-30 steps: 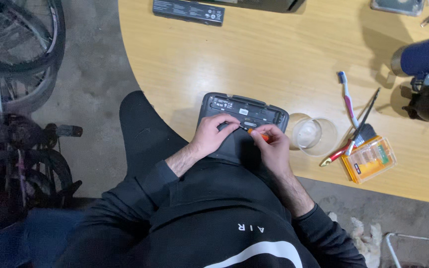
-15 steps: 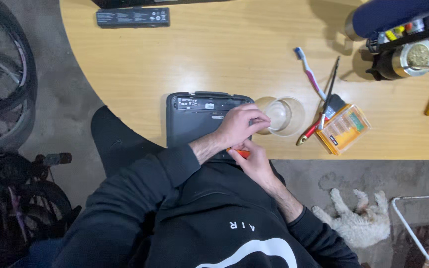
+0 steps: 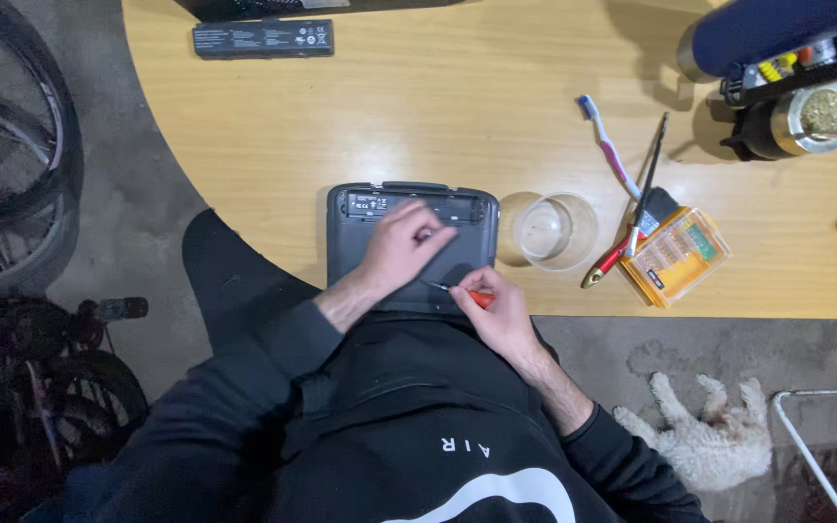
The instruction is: The person uses a screwdriver to remove screws from the back of a white laptop. They then open the laptop, remove the bottom cover, and unscrew the hard drive from its bracket.
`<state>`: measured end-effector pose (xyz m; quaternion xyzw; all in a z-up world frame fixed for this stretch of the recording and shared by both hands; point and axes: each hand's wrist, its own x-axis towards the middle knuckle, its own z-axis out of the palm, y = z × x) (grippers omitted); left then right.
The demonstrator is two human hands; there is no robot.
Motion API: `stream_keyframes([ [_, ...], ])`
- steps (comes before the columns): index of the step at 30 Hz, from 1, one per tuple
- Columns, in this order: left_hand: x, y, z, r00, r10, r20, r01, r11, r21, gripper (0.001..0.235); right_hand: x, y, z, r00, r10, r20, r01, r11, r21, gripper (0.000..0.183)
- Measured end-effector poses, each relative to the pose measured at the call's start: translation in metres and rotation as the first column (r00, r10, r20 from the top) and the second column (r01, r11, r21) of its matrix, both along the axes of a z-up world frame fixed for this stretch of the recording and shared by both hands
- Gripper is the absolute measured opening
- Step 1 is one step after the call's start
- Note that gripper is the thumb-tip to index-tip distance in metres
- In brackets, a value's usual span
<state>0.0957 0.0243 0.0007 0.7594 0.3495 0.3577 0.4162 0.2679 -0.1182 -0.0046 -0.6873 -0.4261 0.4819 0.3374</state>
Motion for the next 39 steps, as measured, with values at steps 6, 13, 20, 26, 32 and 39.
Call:
stream_keyframes([
  [6,-0.059,-0.005,-0.002,0.939,0.14,-0.314,-0.04,0.952,0.304,0.025,-0.004,0.036,0.016,0.991,-0.071,0.115,0.042,0.972,0.233,0.015],
  [13,-0.058,-0.007,0.012,0.892,0.126,-0.434,0.057,0.922,0.383,0.042,-0.006,0.102,0.021,0.9,-0.009,0.435,-0.198,0.882,0.428,0.014],
  [20,-0.059,-0.007,0.006,0.888,0.165,-0.428,0.048,0.894,0.445,0.047,-0.017,0.114,0.013,0.788,0.013,0.616,-0.306,0.876,0.374,0.017],
  [26,-0.06,-0.007,0.007,0.875,0.177,-0.451,0.055,0.889,0.455,0.047,-0.015,0.115,0.008,0.757,0.047,0.651,-0.352,0.87,0.347,0.017],
  [32,-0.06,-0.007,0.007,0.875,0.174,-0.452,0.054,0.892,0.448,0.046,-0.017,0.115,0.017,0.729,0.064,0.682,-0.382,0.864,0.327,0.016],
  [39,-0.059,-0.007,0.009,0.873,0.162,-0.459,0.056,0.903,0.426,0.047,-0.015,0.118,0.018,0.682,0.106,0.724,-0.454,0.837,0.305,0.013],
])
